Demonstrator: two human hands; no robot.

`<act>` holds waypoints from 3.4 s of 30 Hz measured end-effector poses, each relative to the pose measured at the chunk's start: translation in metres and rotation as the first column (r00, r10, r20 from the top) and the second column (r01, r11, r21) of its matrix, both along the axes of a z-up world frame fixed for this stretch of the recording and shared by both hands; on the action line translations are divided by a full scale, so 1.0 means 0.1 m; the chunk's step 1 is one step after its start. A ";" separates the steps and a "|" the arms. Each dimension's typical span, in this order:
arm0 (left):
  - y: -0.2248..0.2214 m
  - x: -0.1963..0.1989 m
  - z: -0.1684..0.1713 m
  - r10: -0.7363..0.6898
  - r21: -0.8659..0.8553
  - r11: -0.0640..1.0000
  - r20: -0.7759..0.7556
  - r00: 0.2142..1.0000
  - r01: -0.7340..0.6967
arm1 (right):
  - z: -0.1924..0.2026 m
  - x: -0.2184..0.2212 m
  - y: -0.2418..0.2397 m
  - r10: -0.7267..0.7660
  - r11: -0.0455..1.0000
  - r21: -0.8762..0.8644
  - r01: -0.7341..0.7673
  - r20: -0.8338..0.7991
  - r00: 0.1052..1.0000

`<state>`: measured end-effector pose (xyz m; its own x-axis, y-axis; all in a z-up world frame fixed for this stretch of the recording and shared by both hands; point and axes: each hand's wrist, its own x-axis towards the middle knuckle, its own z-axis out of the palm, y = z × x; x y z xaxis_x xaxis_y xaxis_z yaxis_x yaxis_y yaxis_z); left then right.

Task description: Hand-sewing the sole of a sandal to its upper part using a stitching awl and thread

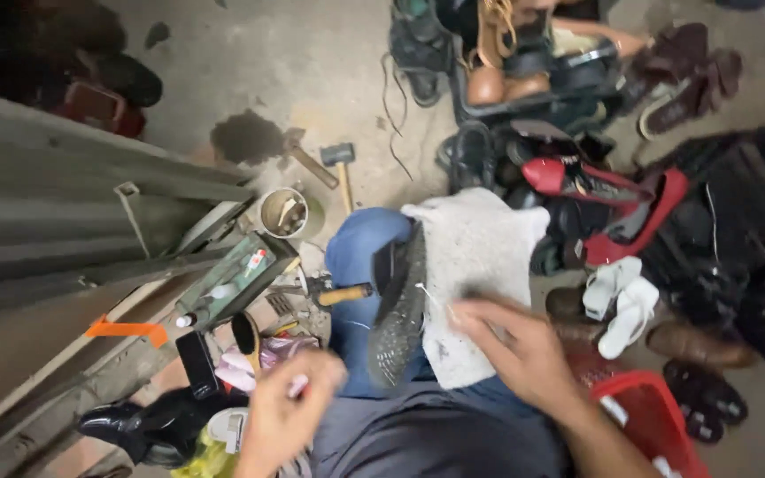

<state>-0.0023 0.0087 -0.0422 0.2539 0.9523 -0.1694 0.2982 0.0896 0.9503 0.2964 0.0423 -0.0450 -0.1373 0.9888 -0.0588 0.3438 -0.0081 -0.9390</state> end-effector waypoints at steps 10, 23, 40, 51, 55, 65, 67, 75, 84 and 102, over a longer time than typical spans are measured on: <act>0.51 0.39 -0.40 0.059 0.510 0.829 -0.490 0.870 0.230 | -0.30 -0.23 0.30 0.226 0.959 0.097 -0.267 0.313 0.923; 0.90 0.55 -0.13 -0.407 0.010 0.888 -0.448 0.796 0.460 | 0.00 0.02 0.17 0.056 0.996 0.054 -0.070 0.231 0.971; 0.25 -0.22 -0.60 -0.078 -0.082 0.996 -0.669 0.739 0.032 | -0.21 -0.12 0.04 0.263 0.946 0.075 -0.316 0.394 0.881; 0.28 0.87 -0.32 -0.038 0.021 0.998 -0.426 0.904 0.052 | -0.01 0.15 -0.43 0.125 0.990 0.094 -0.102 -0.280 0.952; 0.33 0.90 -0.29 -0.061 0.029 0.996 -0.420 0.905 0.081 | -0.02 -0.06 -0.44 -0.034 0.984 0.176 0.005 0.162 0.986; 0.33 0.46 -0.27 0.014 0.036 0.999 -0.479 0.878 0.003 | 0.09 0.09 -0.29 -0.081 0.997 0.004 0.082 0.251 0.965; 0.32 0.56 -0.28 0.033 0.117 0.993 -0.382 0.924 0.013 | 0.09 0.10 -0.29 -0.096 0.995 -0.002 0.099 0.205 0.974; 0.43 1.02 -0.36 0.033 0.238 0.971 -0.162 0.986 0.007 | -0.05 0.12 -0.33 -0.201 0.973 0.159 0.170 0.201 0.959; 0.13 0.98 -0.27 0.001 0.141 0.990 -0.021 1.000 0.002 | 0.00 -0.20 -0.39 -0.143 0.974 0.204 0.095 0.235 0.961; 0.51 1.03 -0.30 0.118 0.279 0.957 -0.128 0.985 -0.078 | -0.19 0.14 -0.44 -0.246 0.954 0.205 0.217 0.132 0.960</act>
